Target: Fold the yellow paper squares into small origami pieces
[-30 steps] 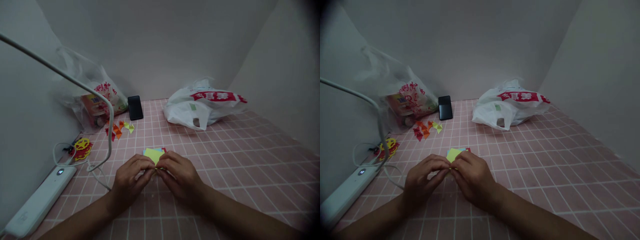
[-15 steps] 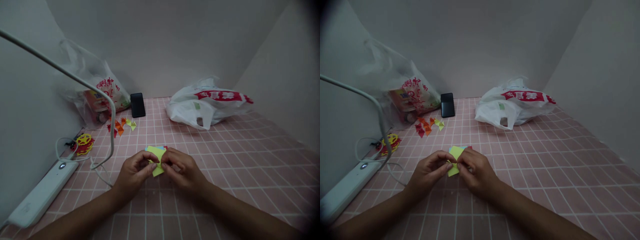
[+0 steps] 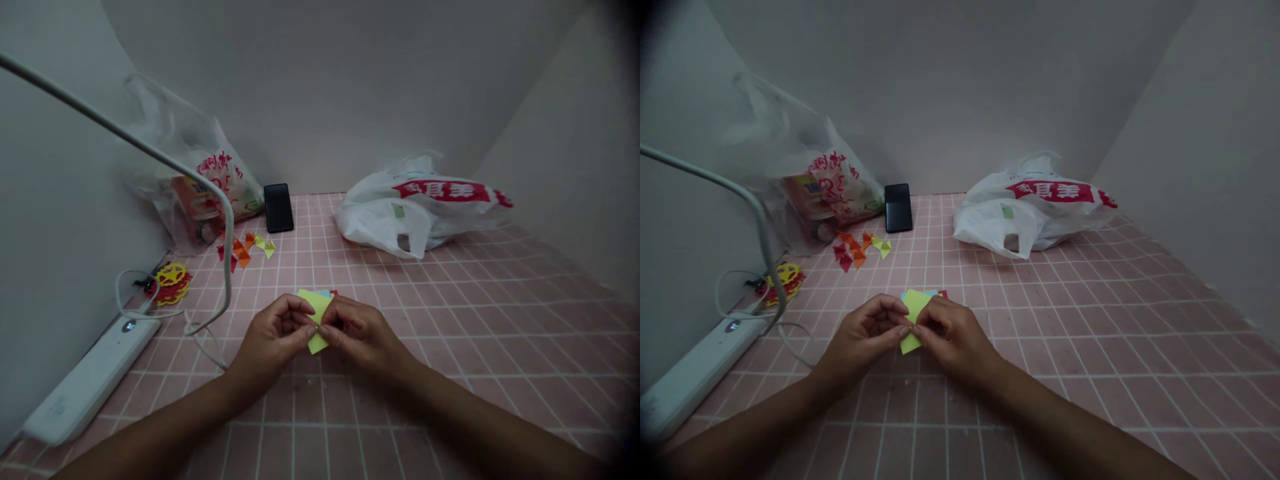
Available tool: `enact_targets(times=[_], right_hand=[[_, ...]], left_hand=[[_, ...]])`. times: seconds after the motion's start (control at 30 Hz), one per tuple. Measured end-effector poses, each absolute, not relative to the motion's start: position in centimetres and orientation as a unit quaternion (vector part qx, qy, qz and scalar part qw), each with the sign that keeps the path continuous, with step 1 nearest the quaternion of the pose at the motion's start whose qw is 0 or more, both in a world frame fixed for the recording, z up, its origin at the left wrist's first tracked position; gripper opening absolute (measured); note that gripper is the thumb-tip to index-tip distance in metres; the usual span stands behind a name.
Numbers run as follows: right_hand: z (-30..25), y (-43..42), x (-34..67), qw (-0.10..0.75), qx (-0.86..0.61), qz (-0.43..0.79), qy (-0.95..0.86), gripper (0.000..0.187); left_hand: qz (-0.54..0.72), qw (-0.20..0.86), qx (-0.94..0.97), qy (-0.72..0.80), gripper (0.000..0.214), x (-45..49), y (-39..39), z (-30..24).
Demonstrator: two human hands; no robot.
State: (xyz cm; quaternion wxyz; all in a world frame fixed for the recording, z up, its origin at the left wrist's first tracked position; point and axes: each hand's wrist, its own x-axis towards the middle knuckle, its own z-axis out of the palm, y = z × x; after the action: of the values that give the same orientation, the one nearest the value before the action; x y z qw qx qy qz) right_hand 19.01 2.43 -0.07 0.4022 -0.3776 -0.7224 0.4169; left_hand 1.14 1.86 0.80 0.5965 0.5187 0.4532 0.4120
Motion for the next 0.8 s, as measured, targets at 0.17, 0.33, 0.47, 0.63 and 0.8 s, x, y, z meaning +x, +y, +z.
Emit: enact_targets(times=[0.17,0.33,0.47,0.63,0.8], right_hand=[[0.01,2.41,18.96,0.402,-0.386,0.427,-0.712,0.019],[0.08,2.39,18.89,0.402,-0.389,0.435,-0.705,0.019],[0.21,2.28,18.89,0.392,-0.393,0.466,-0.689,0.018],[0.26,2.44,19.04,0.383,-0.403,0.471,-0.685,0.018],[-0.07,2.74,19.17,0.393,-0.386,0.402,-0.731,0.019]], left_hand=[[0.412,0.632,0.496,0.430,0.022,0.90,2.07,0.59],[0.409,0.632,0.495,0.434,0.024,0.98,2.18,0.69],[0.407,0.614,0.497,0.459,0.022,1.14,2.06,1.01],[0.416,0.622,0.483,0.454,0.019,1.11,2.11,1.23],[0.414,0.633,0.480,0.445,0.020,1.08,2.19,1.00]])
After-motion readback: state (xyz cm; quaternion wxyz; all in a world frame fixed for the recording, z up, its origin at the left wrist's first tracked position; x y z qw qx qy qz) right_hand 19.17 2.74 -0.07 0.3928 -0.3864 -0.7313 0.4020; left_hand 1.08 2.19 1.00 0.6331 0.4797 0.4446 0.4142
